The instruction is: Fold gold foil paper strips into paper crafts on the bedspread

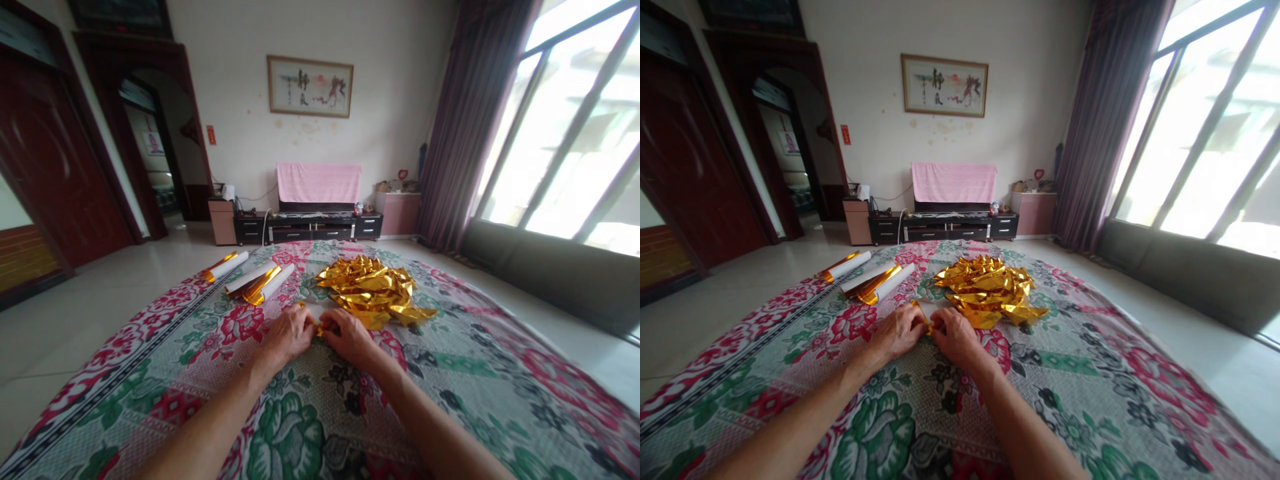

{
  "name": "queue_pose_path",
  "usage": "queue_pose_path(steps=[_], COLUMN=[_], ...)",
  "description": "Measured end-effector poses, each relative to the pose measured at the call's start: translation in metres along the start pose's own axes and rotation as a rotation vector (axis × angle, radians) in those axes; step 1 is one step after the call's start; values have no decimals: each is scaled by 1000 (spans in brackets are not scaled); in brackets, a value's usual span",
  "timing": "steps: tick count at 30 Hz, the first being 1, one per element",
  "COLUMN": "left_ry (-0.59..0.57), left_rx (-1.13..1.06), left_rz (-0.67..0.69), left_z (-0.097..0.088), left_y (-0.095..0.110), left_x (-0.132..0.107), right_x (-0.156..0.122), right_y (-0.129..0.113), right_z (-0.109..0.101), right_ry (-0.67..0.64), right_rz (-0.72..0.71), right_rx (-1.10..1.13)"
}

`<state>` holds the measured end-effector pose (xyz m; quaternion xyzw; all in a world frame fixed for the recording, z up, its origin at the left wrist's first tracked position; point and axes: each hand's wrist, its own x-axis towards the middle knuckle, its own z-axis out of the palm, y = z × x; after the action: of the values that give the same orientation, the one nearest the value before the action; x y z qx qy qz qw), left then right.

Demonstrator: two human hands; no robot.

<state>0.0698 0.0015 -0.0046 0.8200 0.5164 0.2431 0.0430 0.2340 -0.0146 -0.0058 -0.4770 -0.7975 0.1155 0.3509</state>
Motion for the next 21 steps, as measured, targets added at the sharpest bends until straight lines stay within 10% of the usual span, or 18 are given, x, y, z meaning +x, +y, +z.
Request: queue_pose_path(steps=[21], left_ry=[-99], left_rx=[-193], left_rz=[102], left_z=[-12], left_y=[-9], left_x=[3], right_x=[-3], right_y=[1], right_z=[-5], right_ry=[-31], right_rz=[-170], right_rx=[-20])
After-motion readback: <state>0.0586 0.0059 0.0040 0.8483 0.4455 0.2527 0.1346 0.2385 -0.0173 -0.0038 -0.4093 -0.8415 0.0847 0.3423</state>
